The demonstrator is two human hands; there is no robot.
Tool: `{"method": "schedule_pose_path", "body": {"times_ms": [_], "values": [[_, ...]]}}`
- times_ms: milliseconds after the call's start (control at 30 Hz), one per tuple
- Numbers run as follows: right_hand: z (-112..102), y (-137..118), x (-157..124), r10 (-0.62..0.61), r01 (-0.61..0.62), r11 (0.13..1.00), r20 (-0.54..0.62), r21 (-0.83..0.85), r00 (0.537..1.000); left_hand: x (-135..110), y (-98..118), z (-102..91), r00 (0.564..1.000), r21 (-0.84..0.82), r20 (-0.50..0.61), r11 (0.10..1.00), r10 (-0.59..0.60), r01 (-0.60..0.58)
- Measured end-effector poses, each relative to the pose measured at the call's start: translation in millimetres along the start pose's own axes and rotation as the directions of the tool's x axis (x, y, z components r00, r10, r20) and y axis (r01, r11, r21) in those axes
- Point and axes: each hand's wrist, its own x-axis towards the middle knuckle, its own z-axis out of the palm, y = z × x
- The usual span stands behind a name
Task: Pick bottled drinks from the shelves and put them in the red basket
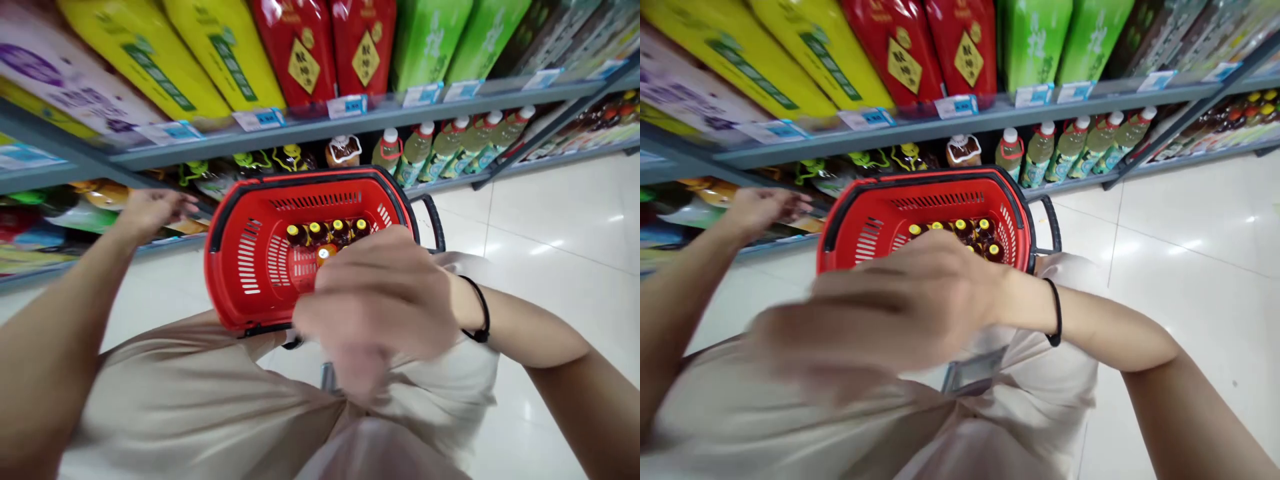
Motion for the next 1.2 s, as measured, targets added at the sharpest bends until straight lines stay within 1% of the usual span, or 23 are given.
{"method": "schedule_pose_path", "body": {"times_ms": [33, 67, 100, 133, 167, 200, 233, 267, 300, 333, 367, 433, 467, 567, 633, 867, 933, 1000, 1100, 1200], "values": [[5.7, 11.9, 7.0, -0.053, 0.055, 0.998, -0.075, 0.024, 0.996, -0.9, -10.8, -1.2, 0.999, 0.030, 0.015, 0.998, -0.052, 0.051], [11.0, 20.9, 13.2, -0.092, 0.099, 0.994, -0.158, 0.037, 0.983, -3.0, -21.6, -1.1, 0.990, 0.071, 0.054, 0.990, -0.127, 0.123], [15.6, 26.6, 18.2, -0.120, 0.133, 0.990, -0.236, 0.042, 0.964, -5.9, -32.6, 0.5, 0.971, 0.120, 0.119, 0.974, -0.206, 0.192], [19.3, 29.5, 21.8, -0.146, 0.166, 0.985, -0.301, 0.042, 0.942, -9.3, -44.1, 3.5, 0.934, 0.150, 0.212, 0.954, -0.286, 0.258], [22.1, 30.0, 24.0, -0.174, 0.196, 0.980, -0.339, 0.033, 0.925, -12.7, -55.9, 7.6, 0.880, 0.180, 0.293, 0.925, -0.374, 0.334], [23.9, 29.0, 25.1, -0.210, 0.231, 0.973, -0.344, 0.021, 0.915, -15.8, -67.7, 12.1, 0.813, 0.202, 0.372, 0.894, -0.448, 0.400], [24.9, 27.1, 25.4, -0.249, 0.267, 0.964, -0.335, 0.009, 0.909, -18.3, -79.1, 16.4, 0.757, 0.207, 0.430, 0.870, -0.493, 0.448], [25.4, 24.9, 25.3, -0.287, 0.301, 0.954, -0.318, -0.006, 0.904, -19.9, -89.7, 19.9, 0.720, 0.196, 0.469, 0.855, -0.511, 0.480], [25.5, 22.9, 25.0, -0.330, 0.339, 0.941, -0.306, -0.025, 0.893, -20.5, -99.1, 22.4, 0.706, 0.170, 0.492, 0.852, -0.509, 0.496], [25.7, 21.3, 24.8, -0.368, 0.371, 0.927, -0.304, -0.049, 0.879, -20.1, -107.0, 23.8, 0.710, 0.138, 0.500, 0.855, -0.496, 0.500], [26.1, 20.3, 24.8, -0.410, 0.407, 0.910, -0.303, -0.076, 0.860, -18.8, -113.3, 24.2, 0.723, 0.106, 0.497, 0.861, -0.480, 0.498], [27.8, 19.4, 25.1, -0.479, 0.463, 0.877, -0.293, -0.129, 0.827, -14.7, -121.2, 23.5, 0.750, 0.055, 0.485, 0.871, -0.450, 0.487], [28.9, 19.2, 25.2, -0.498, 0.475, 0.867, -0.280, -0.148, 0.821, -12.5, -123.3, 23.1, 0.757, 0.040, 0.482, 0.875, -0.441, 0.483], [32.7, 18.3, 24.6, -0.506, 0.480, 0.863, -0.256, -0.160, 0.824, -7.5, -125.2, 24.2, 0.760, 0.027, 0.490, 0.879, -0.427, 0.476], [34.6, 17.2, 23.6, -0.498, 0.478, 0.867, -0.250, -0.141, 0.830, -5.7, -125.2, 26.1, 0.758, 0.032, 0.495, 0.880, -0.425, 0.473], [33.6, 17.1, 20.1, -0.473, 0.483, 0.875, -0.204, 0.003, 0.857, 0.4, -126.8, 29.5, 0.758, 0.046, 0.505, 0.891, -0.411, 0.452], [31.8, 17.5, 20.0, -0.480, 0.499, 0.864, -0.194, 0.062, 0.855, 2.4, -128.1, 30.3, 0.760, 0.050, 0.507, 0.894, -0.408, 0.446], [30.3, 16.7, 21.0, -0.486, 0.506, 0.859, -0.184, 0.077, 0.854, 4.1, -129.6, 31.2, 0.762, 0.053, 0.506, 0.896, -0.405, 0.441], [31.0, 14.2, 24.4, -0.490, 0.510, 0.859, -0.215, 0.047, 0.845, 6.1, -131.5, 32.2, 0.764, 0.053, 0.508, 0.900, -0.398, 0.433], [37.0, 14.8, 27.2, -0.499, 0.529, 0.849, -0.295, 0.023, 0.815, 6.1, -132.3, 32.7, 0.768, 0.060, 0.503, 0.903, -0.396, 0.426]]}}
